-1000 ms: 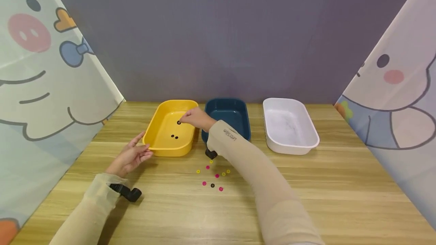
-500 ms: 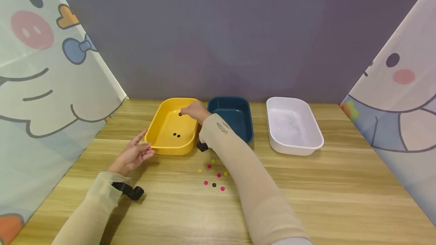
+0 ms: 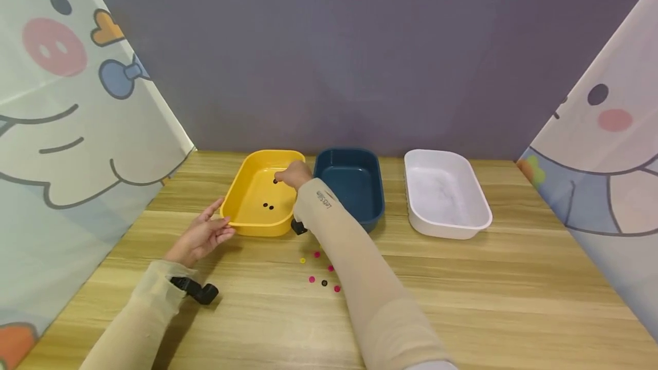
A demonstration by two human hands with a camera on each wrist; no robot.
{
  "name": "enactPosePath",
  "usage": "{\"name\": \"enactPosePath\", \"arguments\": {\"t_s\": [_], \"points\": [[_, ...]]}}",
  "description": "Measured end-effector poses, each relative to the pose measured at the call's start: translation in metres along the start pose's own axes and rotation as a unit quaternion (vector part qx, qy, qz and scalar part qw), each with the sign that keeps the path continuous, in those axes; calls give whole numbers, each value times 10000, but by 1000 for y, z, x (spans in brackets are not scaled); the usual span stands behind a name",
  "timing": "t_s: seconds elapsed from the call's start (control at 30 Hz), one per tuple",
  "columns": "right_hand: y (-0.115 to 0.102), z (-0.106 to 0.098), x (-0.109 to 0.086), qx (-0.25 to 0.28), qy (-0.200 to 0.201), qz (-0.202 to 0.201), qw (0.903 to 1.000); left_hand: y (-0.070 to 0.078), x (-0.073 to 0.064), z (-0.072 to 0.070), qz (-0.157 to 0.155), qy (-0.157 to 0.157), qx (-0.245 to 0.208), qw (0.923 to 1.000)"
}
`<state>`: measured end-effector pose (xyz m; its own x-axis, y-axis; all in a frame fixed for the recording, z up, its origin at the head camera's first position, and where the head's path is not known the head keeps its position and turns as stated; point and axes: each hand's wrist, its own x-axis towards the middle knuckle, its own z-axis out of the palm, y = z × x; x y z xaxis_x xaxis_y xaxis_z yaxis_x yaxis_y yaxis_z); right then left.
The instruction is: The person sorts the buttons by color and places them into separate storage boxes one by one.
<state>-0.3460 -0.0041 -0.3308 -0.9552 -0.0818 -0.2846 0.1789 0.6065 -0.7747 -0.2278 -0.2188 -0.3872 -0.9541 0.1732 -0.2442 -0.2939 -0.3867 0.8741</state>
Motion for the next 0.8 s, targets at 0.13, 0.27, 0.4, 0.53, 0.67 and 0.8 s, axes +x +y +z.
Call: {"name": "enactPosePath", "arguments": {"t_s": [0.13, 0.27, 0.4, 0.53, 0.67, 0.8], "points": [[5, 5, 3, 177, 45, 75, 9998, 0, -1, 1, -39, 10, -95, 9999], [7, 8, 4, 178, -7, 95, 9998, -1, -1, 0, -8, -1, -103, 9999], [9, 6, 2, 180, -65, 80, 9998, -3, 1, 1, -23, -29, 8, 10000], [8, 1, -3, 412, -46, 60, 9991, -2, 2, 3, -23, -30, 188, 9998], [7, -5, -11, 234, -279, -83, 9993, 0, 1, 3, -50, -32, 192, 9998], [8, -13, -26, -252, -794, -492, 9953, 2, 1, 1, -55, -3, 130, 9999]]}}
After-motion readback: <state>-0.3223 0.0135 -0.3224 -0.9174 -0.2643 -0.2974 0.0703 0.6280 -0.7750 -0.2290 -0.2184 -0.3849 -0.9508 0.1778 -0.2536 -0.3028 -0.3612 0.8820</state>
